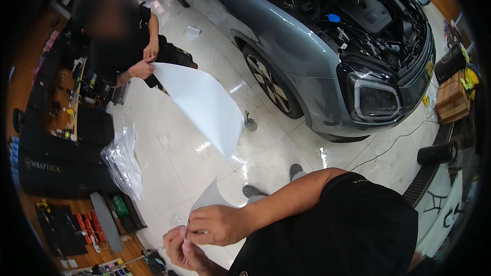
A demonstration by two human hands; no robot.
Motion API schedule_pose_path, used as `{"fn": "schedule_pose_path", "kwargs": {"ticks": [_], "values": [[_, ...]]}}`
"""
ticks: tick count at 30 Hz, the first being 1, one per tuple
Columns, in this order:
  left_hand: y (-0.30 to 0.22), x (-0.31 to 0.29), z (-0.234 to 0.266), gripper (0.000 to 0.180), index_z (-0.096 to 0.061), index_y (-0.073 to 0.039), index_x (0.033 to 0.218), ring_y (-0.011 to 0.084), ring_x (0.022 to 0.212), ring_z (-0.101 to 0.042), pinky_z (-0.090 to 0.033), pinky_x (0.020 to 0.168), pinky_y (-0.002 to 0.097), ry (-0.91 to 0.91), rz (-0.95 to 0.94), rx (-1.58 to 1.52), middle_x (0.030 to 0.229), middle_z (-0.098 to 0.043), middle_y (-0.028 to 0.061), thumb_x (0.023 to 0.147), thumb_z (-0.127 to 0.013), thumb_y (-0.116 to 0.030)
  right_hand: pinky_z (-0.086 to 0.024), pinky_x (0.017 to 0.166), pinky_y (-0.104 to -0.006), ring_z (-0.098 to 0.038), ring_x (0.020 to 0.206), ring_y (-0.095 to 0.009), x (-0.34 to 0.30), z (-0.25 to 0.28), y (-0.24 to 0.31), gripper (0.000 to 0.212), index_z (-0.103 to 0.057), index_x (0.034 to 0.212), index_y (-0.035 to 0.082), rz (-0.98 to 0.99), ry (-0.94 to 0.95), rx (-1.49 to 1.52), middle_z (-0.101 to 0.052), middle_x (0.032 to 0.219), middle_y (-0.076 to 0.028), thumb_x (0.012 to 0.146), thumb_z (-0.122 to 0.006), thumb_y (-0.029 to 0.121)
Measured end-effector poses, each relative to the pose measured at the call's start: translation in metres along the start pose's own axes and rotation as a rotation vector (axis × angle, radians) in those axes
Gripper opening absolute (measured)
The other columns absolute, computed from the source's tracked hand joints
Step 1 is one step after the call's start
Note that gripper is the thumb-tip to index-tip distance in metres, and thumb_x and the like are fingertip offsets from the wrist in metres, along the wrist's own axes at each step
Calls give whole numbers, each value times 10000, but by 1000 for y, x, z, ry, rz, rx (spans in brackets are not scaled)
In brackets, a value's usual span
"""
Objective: The person applies a protective film to the front fender of a gray car. They spray the surface with a liquid solution, position the film, and use a yellow squeegee to smooth it out and remove air bubbles. The person carefully tucks the film into the edges and contours of the fender. Later, they handle a large sheet of white vinyl wrap with an assistant.
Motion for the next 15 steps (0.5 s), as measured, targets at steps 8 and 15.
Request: {"fn": "schedule_pose_path", "kwargs": {"ticks": [8, 15], "values": [[-56, -12, 24, 364, -686, 76, 981, 308, 848, -617, -509, 744, 378, -51, -126, 30, 928, -634, 215, 929, -597, -273, -516, 715, -361, -579, 803, -292, 16, 0, 49, 190, -602, 940, -42, 44, 65, 177, -557, 839, -130, 794, -616, 79], [-65, -40, 42, 395, -666, 96, 972, 327, 843, -628, -518, 735, 387, -221, -111, 61, 968, -628, 245, 932, -583, -289, -500, 736, -384, -563, 807, -303, 14, -19, 66, 175, -605, 919, -29, 32, 46, 245, -551, 851, -130, 795, -611, 95]]}}
Point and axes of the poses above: each hand's wrist, its own x-axis towards the middle knuckle, its own z-axis out of the back of the hand, y = z × x, the point moved 5 cm from there along x, towards the middle knuckle
